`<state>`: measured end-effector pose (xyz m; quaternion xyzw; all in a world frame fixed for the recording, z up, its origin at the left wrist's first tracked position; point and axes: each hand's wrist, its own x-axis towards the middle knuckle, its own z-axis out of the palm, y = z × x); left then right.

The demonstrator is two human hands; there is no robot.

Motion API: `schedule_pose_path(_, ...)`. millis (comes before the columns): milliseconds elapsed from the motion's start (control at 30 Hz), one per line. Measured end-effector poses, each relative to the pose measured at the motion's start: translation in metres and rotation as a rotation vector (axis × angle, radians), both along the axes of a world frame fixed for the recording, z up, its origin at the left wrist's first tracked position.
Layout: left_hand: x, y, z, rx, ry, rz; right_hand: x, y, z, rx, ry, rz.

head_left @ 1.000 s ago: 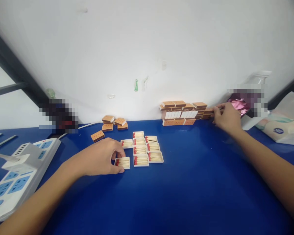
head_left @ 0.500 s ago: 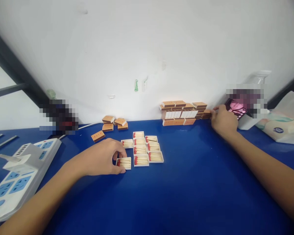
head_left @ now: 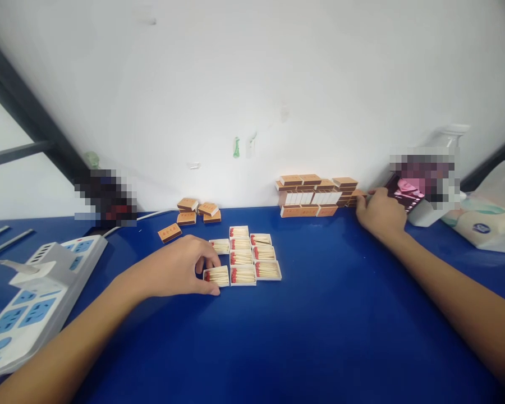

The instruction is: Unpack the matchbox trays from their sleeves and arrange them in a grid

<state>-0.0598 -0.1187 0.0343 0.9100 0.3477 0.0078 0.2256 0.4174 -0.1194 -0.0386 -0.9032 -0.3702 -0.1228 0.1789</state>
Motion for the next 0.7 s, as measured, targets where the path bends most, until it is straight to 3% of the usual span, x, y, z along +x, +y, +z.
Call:
schedule_pose_path(167, 0.002, -0.001, 0.005, -0.063, -0.015, 0.040, -0.004, 0.000, 0.002, -0.041, 0.029, 0.002)
schedule_pose_path(700, 0.002, 0.000, 0.002, -0.030, 0.056, 0.044, 0.006, 0.007, 0.002, -0.174, 0.111, 0.054)
